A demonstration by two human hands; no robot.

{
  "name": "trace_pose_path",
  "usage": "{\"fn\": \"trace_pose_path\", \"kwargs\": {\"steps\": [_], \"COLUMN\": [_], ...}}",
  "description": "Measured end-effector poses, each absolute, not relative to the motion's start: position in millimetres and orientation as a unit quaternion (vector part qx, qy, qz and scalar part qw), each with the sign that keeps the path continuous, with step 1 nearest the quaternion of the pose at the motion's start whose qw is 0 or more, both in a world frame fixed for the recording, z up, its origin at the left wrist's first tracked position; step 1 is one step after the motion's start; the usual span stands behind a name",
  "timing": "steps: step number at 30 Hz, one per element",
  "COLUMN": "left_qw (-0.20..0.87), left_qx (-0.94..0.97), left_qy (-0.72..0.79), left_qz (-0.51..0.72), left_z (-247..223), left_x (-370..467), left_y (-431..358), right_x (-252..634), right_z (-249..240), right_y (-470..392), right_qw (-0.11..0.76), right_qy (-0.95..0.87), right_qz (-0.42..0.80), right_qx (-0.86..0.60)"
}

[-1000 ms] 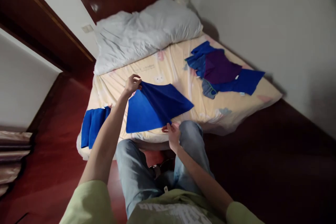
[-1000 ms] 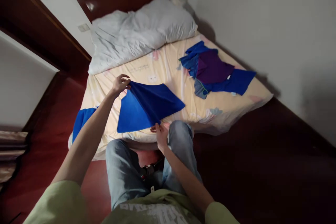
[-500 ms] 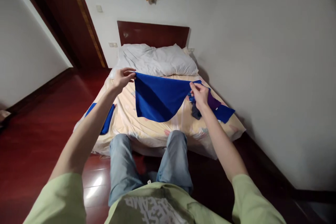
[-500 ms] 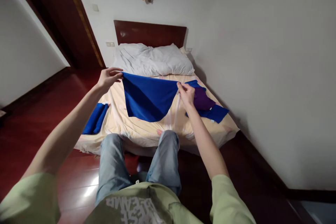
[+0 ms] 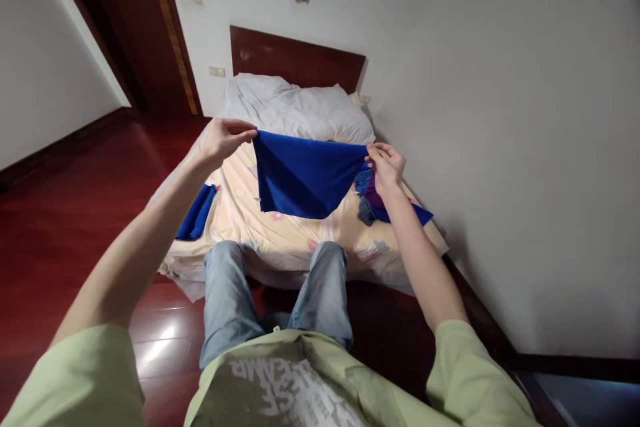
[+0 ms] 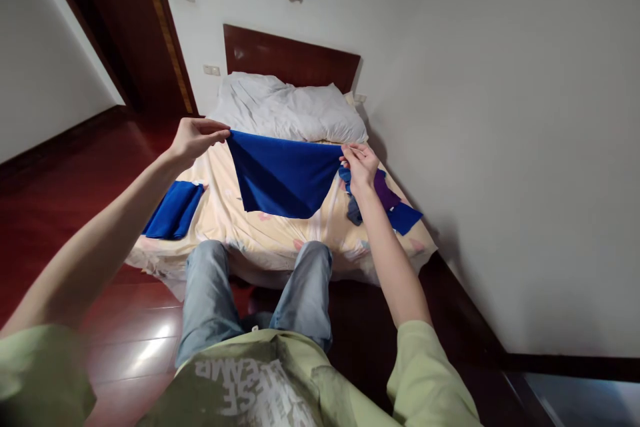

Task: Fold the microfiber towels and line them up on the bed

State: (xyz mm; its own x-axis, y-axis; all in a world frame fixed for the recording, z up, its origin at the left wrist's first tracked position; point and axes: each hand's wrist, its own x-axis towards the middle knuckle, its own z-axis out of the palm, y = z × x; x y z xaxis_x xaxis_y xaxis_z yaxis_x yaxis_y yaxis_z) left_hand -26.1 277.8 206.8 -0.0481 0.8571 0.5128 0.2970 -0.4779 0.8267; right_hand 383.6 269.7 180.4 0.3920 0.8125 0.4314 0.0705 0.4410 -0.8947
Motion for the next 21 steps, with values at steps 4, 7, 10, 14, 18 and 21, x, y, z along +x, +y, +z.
{"fn": "trace_pose_path", "kwargs": {"steps": [4, 7, 10, 14, 18, 21], "left_qw": [0.253, 0.261, 0.286, 0.352, 0.395, 0.418], "left_qx": [0.654, 0.639, 0.622, 0.592, 0.556, 0.546], "left_qy": [0.43, 0.438, 0.452, 0.482, 0.529, 0.534], "left_qz": [0.568, 0.576, 0.572, 0.541, 0.504, 0.491], "left_z": [198.6, 198.1, 198.7, 188.9, 165.3, 146.7], "left_x": [-32.8, -36.5, -40.8, -50.8, -62.1, -65.1], "left_y": [268.9, 253.3, 227.3, 187.6, 163.7, 158.1], "right_x": [379.6, 377.1, 380.9, 396.5, 411.9, 416.6], "right_z": [181.4, 182.6, 180.8, 172.4, 163.5, 155.7], "right_y": [258.7, 244.1, 221.8, 185.3, 159.7, 156.1], "right_qw": [0.688, 0.675, 0.639, 0.594, 0.561, 0.537], "right_qy": [-0.487, -0.497, -0.517, -0.534, -0.529, -0.523], "right_qz": [0.281, 0.303, 0.329, 0.365, 0.402, 0.425], "right_qx": [-0.459, -0.454, -0.465, -0.478, -0.494, -0.507]}}
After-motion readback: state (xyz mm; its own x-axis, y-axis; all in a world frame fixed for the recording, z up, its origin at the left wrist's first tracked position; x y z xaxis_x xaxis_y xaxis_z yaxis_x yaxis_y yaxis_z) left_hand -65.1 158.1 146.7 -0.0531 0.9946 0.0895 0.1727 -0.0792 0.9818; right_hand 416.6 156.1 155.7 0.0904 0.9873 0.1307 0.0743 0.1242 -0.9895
